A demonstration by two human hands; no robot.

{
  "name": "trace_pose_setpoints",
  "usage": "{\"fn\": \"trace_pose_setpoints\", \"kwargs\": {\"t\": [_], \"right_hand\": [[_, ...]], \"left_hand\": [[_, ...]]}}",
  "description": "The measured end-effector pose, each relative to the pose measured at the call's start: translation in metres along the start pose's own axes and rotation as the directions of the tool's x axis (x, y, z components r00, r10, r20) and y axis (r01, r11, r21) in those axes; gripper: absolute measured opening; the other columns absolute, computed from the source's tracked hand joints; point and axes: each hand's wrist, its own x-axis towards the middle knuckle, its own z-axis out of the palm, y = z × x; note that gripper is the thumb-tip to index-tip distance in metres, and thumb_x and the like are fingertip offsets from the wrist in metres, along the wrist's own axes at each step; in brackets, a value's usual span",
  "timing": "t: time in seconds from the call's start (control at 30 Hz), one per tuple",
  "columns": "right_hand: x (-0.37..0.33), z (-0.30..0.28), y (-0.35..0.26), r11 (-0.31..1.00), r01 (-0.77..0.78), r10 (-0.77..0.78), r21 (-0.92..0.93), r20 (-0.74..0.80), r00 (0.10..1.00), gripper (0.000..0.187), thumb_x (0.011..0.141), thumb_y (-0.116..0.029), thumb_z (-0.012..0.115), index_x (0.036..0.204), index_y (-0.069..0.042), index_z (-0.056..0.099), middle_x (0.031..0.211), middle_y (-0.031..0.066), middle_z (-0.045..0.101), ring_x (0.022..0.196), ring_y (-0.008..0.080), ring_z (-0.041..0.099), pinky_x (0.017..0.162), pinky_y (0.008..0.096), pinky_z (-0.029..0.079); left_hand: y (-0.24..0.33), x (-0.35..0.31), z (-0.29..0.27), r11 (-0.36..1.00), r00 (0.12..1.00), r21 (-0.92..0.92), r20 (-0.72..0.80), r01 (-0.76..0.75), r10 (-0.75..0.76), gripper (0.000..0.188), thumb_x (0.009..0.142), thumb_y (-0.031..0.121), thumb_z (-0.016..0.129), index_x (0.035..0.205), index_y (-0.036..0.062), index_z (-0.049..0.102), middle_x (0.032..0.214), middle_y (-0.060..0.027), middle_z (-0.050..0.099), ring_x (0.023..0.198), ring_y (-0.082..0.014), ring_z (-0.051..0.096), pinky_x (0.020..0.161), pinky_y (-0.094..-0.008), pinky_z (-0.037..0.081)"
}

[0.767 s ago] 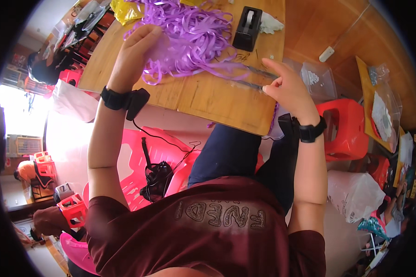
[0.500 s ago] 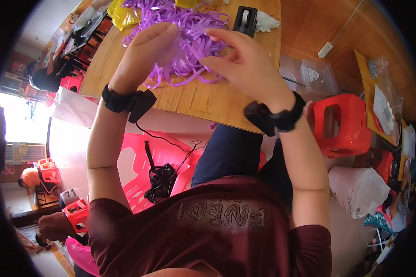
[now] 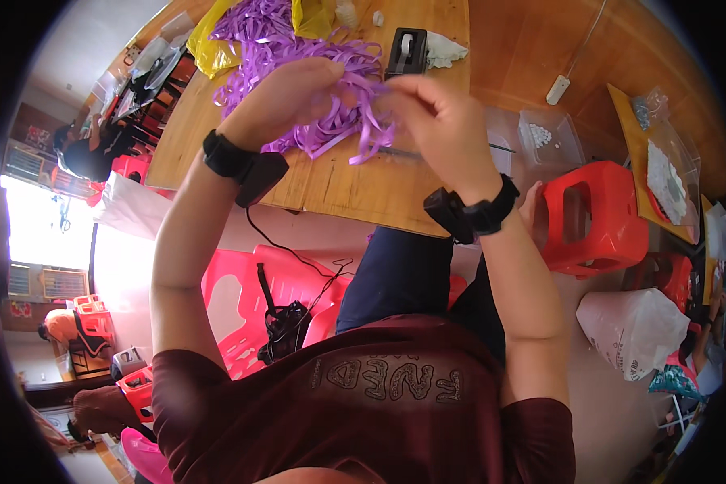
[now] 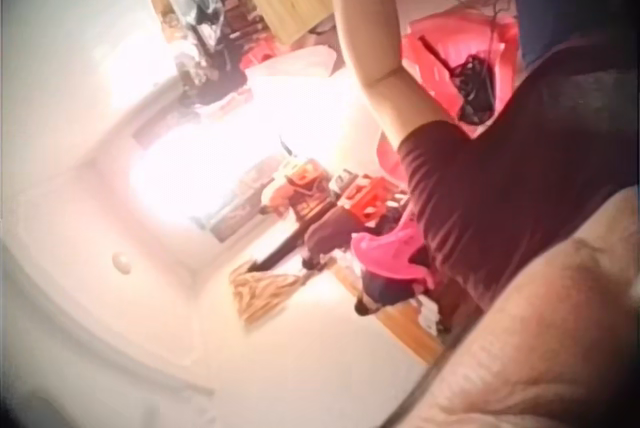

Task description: Measuring and sorting purple ribbon strips into a plastic container at a workshop table.

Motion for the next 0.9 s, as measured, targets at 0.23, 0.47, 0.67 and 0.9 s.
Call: {"fn": "trace_pose_setpoints", "kwargs": {"t": [0.23, 0.47, 0.67, 0.9], "right_hand": [[-0.041, -0.002, 0.033, 0.877, 0.41, -0.322, -0.251, 0.327, 0.889, 0.015, 0.084, 0.0, 0.067, 0.099, -0.001, 0.069, 0.1, 0.0117, 0.069, 0.094, 0.0286, 0.067, 0.078, 0.0321, 0.053], [-0.078, 0.001, 0.072, 0.878, 0.379, -0.232, -0.292, 0.433, 0.871, 0.011, 0.083, -0.004, 0.068, 0.093, -0.003, 0.07, 0.095, 0.0088, 0.069, 0.089, 0.0293, 0.065, 0.081, 0.0376, 0.051], [-0.081, 0.004, 0.075, 0.855, 0.438, -0.3, -0.279, 0.422, 0.855, 0.01, 0.079, -0.004, 0.068, 0.089, -0.004, 0.07, 0.092, 0.0071, 0.069, 0.086, 0.0275, 0.063, 0.08, 0.0385, 0.05], [-0.08, -0.003, 0.075, 0.89, 0.368, -0.231, -0.269, 0.429, 0.873, 0.008, 0.081, -0.007, 0.065, 0.086, -0.003, 0.071, 0.09, 0.0085, 0.069, 0.089, 0.0292, 0.063, 0.08, 0.0404, 0.05]], "left_hand": [[-0.036, 0.047, -0.011, 0.712, 0.981, -0.691, -0.192, -0.128, -0.01, 0.022, 0.099, 0.016, 0.054, 0.113, 0.0002, 0.062, 0.105, -0.0081, 0.071, 0.085, -0.0143, 0.065, 0.07, -0.0263, 0.052], [-0.015, 0.057, 0.002, 1.0, 0.975, -0.017, -0.222, 0.01, -0.013, 0.029, 0.092, 0.025, 0.067, 0.112, 0.0033, 0.066, 0.098, -0.0051, 0.069, 0.082, -0.0147, 0.067, 0.07, -0.0281, 0.054], [-0.082, 0.053, 0.06, 0.821, 0.999, 0.57, 0.004, 0.031, -0.041, 0.029, 0.086, 0.027, 0.07, 0.098, 0.0006, 0.07, 0.081, -0.0073, 0.07, 0.076, -0.0184, 0.068, 0.065, -0.0324, 0.053], [-0.03, 0.07, 0.0, 0.997, 0.882, 0.077, -0.467, -0.032, 0.064, 0.026, 0.091, 0.022, 0.068, 0.107, 0.0011, 0.07, 0.082, -0.0052, 0.07, 0.072, -0.0128, 0.067, 0.064, -0.0282, 0.054]]}}
